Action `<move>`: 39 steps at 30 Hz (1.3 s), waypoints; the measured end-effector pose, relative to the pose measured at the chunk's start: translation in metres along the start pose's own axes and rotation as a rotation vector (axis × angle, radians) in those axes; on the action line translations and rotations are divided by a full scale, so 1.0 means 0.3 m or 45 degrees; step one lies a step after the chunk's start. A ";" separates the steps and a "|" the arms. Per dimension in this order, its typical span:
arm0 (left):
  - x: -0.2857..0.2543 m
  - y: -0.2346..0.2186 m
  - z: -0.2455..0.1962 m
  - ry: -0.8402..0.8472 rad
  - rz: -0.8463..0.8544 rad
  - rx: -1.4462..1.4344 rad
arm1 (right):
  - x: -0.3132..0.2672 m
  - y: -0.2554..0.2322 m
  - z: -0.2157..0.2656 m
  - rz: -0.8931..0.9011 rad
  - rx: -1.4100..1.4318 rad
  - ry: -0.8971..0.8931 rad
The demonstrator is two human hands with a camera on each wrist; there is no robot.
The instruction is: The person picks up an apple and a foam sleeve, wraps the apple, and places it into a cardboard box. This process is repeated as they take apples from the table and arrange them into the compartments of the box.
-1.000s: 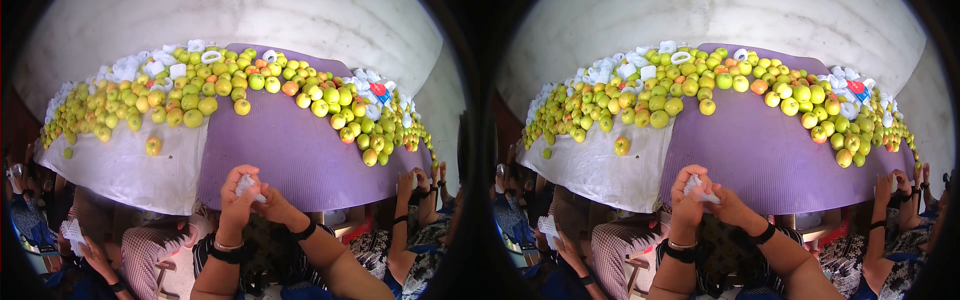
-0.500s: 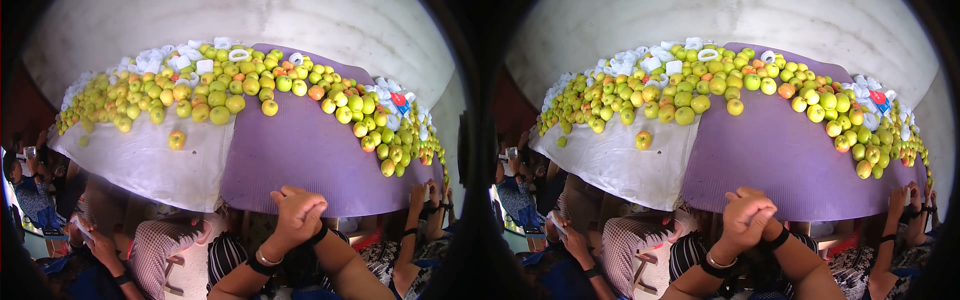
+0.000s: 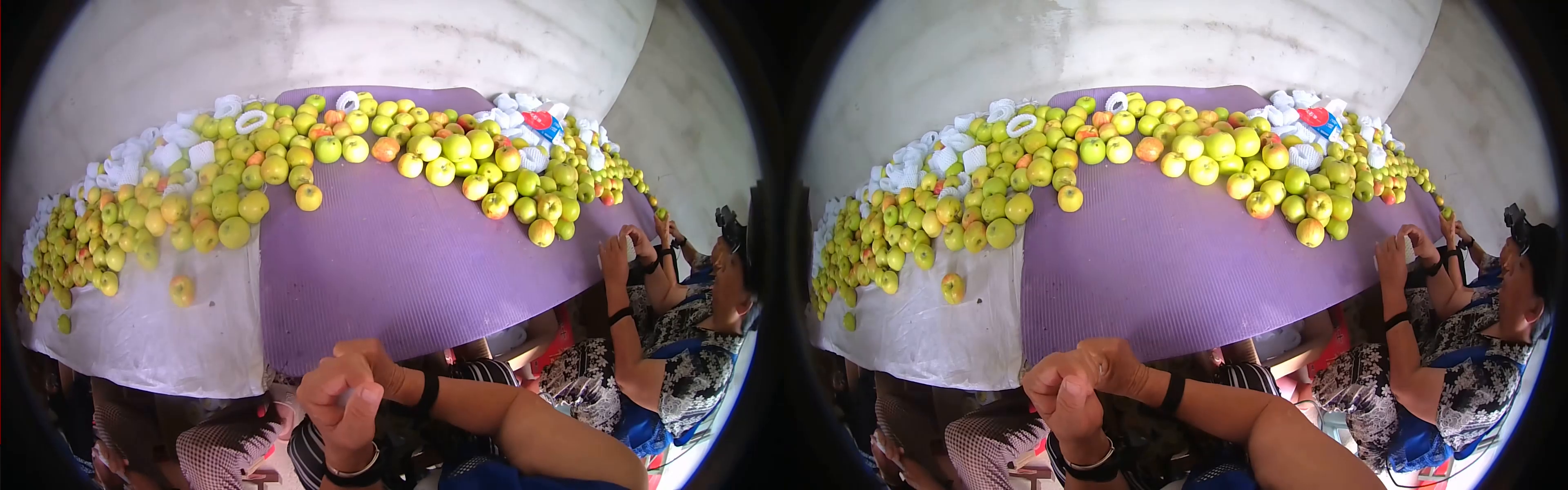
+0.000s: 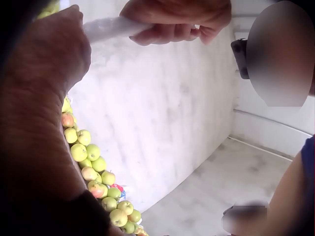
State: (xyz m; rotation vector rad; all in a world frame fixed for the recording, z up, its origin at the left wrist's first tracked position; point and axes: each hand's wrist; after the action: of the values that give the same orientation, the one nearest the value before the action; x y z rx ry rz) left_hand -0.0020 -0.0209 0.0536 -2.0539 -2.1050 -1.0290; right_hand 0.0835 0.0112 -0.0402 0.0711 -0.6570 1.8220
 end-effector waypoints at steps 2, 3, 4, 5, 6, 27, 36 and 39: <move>0.003 -0.007 0.009 0.065 0.082 -0.035 | -0.002 0.013 0.020 -0.049 0.067 -0.054; 0.004 -0.006 0.004 0.059 0.082 -0.035 | -0.004 0.020 0.030 -0.098 0.135 -0.106; 0.004 -0.003 -0.006 0.041 0.050 -0.086 | -0.013 0.027 0.021 -0.099 0.136 -0.100; 0.005 -0.001 -0.011 0.029 0.019 -0.137 | -0.024 0.034 0.004 -0.047 0.097 -0.040; 0.006 -0.003 -0.009 0.030 0.019 -0.139 | -0.031 0.040 -0.014 0.005 0.058 0.017; 0.072 -0.119 0.018 -0.323 -0.098 0.152 | 0.008 -0.105 -0.080 -0.094 -0.049 0.237; 0.067 -0.161 0.050 -0.445 -0.071 0.210 | 0.004 -0.103 -0.093 -0.063 -0.208 0.212; 0.070 -0.173 0.070 -0.438 -0.248 0.202 | 0.015 -0.110 -0.057 0.021 -0.174 0.279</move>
State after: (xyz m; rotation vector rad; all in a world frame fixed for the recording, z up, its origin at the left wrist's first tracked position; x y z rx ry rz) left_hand -0.0426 0.0118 0.0243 -2.1047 -2.4966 -0.5249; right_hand 0.1161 0.0297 -0.0399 -0.2222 -0.6254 1.7646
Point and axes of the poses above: each hand's wrist, its own x-axis towards the middle knuckle, its own y-axis out of the palm, z = x × y, and after that the axes turned 2 degrees about y, right-handed
